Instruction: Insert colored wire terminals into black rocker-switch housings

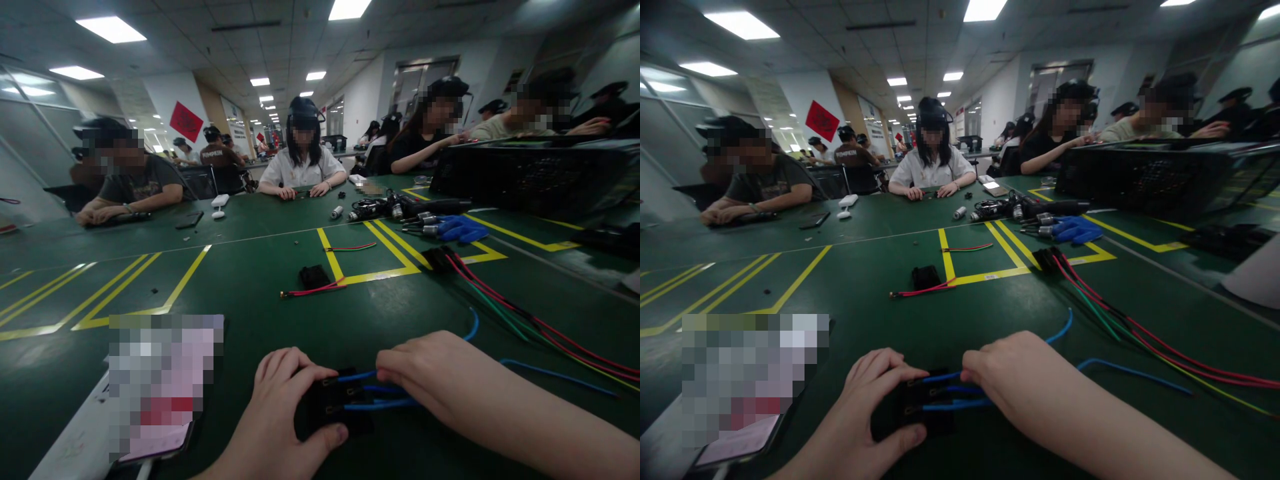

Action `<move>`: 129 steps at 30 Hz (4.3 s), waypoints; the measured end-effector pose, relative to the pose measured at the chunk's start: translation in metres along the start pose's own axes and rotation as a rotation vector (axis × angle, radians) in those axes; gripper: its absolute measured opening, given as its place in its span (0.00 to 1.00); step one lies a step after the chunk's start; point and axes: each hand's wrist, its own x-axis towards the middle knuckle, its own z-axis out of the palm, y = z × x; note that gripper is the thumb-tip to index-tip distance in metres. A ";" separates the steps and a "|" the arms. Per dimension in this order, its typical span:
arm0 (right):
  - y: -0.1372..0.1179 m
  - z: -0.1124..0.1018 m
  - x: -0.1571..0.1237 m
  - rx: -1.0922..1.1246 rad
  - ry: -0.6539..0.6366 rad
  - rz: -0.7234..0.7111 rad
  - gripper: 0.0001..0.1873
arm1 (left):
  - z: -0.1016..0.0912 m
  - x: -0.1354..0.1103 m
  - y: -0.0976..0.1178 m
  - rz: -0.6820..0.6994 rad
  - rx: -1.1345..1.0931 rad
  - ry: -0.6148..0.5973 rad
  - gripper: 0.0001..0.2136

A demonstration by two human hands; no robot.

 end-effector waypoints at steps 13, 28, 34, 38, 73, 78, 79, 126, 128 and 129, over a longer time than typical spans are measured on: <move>0.001 0.001 -0.001 0.011 -0.018 0.004 0.10 | -0.001 0.000 0.003 -0.021 0.002 0.003 0.21; 0.002 0.001 -0.003 -0.035 0.064 -0.051 0.09 | 0.000 0.000 0.002 -0.003 -0.002 0.012 0.21; 0.000 -0.001 -0.002 -0.013 0.015 -0.012 0.10 | 0.000 0.000 0.004 -0.019 -0.008 0.002 0.21; 0.001 -0.005 -0.005 -0.018 0.099 -0.093 0.09 | 0.000 -0.001 0.005 -0.021 -0.003 0.010 0.21; 0.004 -0.002 -0.004 -0.015 0.132 -0.133 0.12 | 0.003 -0.002 0.002 0.006 -0.005 0.030 0.21; 0.003 -0.001 -0.008 -0.035 0.266 -0.203 0.19 | 0.003 -0.002 0.003 0.002 -0.005 0.028 0.21; 0.003 0.000 -0.008 -0.030 0.231 -0.182 0.16 | 0.002 -0.002 0.003 -0.003 -0.005 0.025 0.21; 0.003 -0.003 -0.002 0.048 -0.022 -0.004 0.10 | 0.000 0.000 0.004 -0.001 0.016 0.030 0.21; 0.004 -0.004 -0.004 0.052 0.035 -0.045 0.10 | 0.000 -0.001 0.004 0.002 0.015 0.030 0.21; 0.004 -0.004 -0.004 0.054 0.066 -0.067 0.11 | 0.001 -0.001 0.004 0.003 0.014 0.029 0.20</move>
